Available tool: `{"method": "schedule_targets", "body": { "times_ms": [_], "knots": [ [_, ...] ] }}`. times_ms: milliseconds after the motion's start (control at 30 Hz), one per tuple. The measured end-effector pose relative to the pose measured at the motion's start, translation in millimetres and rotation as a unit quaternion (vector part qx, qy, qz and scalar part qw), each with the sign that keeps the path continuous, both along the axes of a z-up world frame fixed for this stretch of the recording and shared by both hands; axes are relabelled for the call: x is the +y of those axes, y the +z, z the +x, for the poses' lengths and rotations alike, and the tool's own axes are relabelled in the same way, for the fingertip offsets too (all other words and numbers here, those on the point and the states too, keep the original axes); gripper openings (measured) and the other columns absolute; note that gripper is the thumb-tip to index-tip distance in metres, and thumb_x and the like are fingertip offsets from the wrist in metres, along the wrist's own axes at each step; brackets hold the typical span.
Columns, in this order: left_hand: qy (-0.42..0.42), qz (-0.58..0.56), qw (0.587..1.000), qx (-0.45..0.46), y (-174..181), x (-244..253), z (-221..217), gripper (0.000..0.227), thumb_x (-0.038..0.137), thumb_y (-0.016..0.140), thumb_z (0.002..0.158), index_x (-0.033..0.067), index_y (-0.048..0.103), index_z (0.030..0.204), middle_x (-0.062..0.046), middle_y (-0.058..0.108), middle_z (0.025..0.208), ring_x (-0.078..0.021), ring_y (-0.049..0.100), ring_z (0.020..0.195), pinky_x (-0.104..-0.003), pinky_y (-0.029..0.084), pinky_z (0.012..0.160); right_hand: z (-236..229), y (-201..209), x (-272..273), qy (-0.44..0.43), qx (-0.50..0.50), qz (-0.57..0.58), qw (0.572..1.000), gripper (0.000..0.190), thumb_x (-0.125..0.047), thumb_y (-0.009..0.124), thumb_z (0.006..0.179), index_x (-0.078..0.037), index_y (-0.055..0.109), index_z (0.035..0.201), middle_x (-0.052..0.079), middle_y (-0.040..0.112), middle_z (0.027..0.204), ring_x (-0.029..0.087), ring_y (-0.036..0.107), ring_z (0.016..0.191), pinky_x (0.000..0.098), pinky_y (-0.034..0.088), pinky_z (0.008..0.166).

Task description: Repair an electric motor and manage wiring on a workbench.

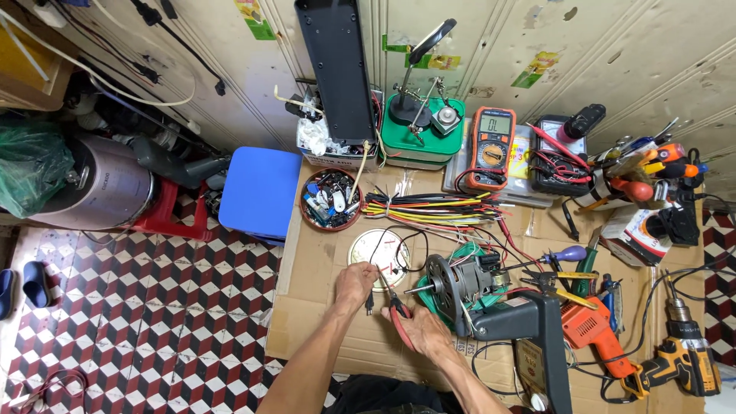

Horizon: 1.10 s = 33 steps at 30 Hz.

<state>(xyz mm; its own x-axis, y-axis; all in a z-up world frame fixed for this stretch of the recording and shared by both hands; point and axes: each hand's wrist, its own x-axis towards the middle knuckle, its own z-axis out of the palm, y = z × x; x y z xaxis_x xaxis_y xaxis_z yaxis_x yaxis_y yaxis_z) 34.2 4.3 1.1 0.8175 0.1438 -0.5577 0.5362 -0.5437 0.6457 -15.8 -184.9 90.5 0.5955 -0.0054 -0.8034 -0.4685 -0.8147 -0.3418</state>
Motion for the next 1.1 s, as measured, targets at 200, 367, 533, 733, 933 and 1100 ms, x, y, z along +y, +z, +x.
{"method": "schedule_targets", "body": {
  "times_ms": [200,367,533,733,933,1100],
  "knots": [
    [0.0,0.011,1.0,0.019,0.3,-5.0,1.6,0.015,0.023,0.074,0.088,0.0128,0.079,0.098,-0.004,0.078,0.087,-0.0183,0.074,0.08,-0.034,0.057,0.076,7.7,19.0,0.6,-0.016,0.032,0.014,0.999,0.087,-0.087,0.058,0.069,-0.009,0.073,0.106,0.018,0.076,0.095,0.035,0.074,0.097,0.0482,0.053,0.091],
    [-0.001,0.003,1.0,0.002,-0.6,3.2,-4.1,0.017,0.025,0.071,0.09,0.0122,0.079,0.098,-0.005,0.079,0.087,-0.0194,0.074,0.08,-0.034,0.057,0.075,-4.4,18.1,-5.3,-0.008,0.028,0.012,0.999,0.084,-0.084,0.061,0.07,-0.011,0.071,0.109,0.018,0.076,0.094,0.035,0.074,0.096,0.0469,0.053,0.09],
    [0.092,0.005,0.992,-0.082,-27.0,20.3,-0.5,0.017,0.024,0.068,0.093,0.0091,0.074,0.098,-0.008,0.079,0.086,-0.0204,0.075,0.077,-0.034,0.057,0.072,-31.4,54.4,-17.9,0.086,0.054,-0.027,0.994,0.085,-0.084,0.063,0.075,-0.008,0.07,0.114,0.019,0.076,0.094,0.033,0.077,0.092,0.043,0.057,0.085],
    [0.18,-0.129,0.975,-0.034,-20.8,14.6,25.3,0.021,0.016,0.069,0.094,-0.0014,0.066,0.107,-0.019,0.078,0.095,-0.0299,0.072,0.082,-0.04,0.058,0.073,-72.1,14.8,-30.2,0.107,0.018,-0.031,0.994,0.076,-0.065,0.071,0.079,-0.012,0.058,0.131,0.015,0.068,0.124,0.032,0.068,0.115,0.0402,0.053,0.101],
    [-0.104,0.081,0.972,-0.194,60.0,-35.1,28.0,0.02,0.018,0.067,0.094,0.009,0.07,0.111,-0.013,0.071,0.108,-0.0298,0.066,0.1,-0.042,0.053,0.091,-97.7,-34.6,-52.7,0.152,-0.151,-0.007,0.977,0.089,-0.034,0.08,0.08,-0.001,0.037,0.15,0.026,0.046,0.149,0.04,0.043,0.135,0.0421,0.036,0.112],
    [-0.186,0.059,0.953,-0.232,23.5,-54.6,36.9,0.018,0.016,0.071,0.087,0.0088,0.07,0.104,-0.012,0.07,0.105,-0.0348,0.064,0.103,-0.046,0.053,0.088,-112.9,-4.6,-71.1,0.105,-0.09,0.01,0.99,0.073,-0.032,0.075,0.089,-0.004,0.041,0.147,0.025,0.044,0.147,0.039,0.041,0.139,0.0418,0.037,0.114]
  ]
}}
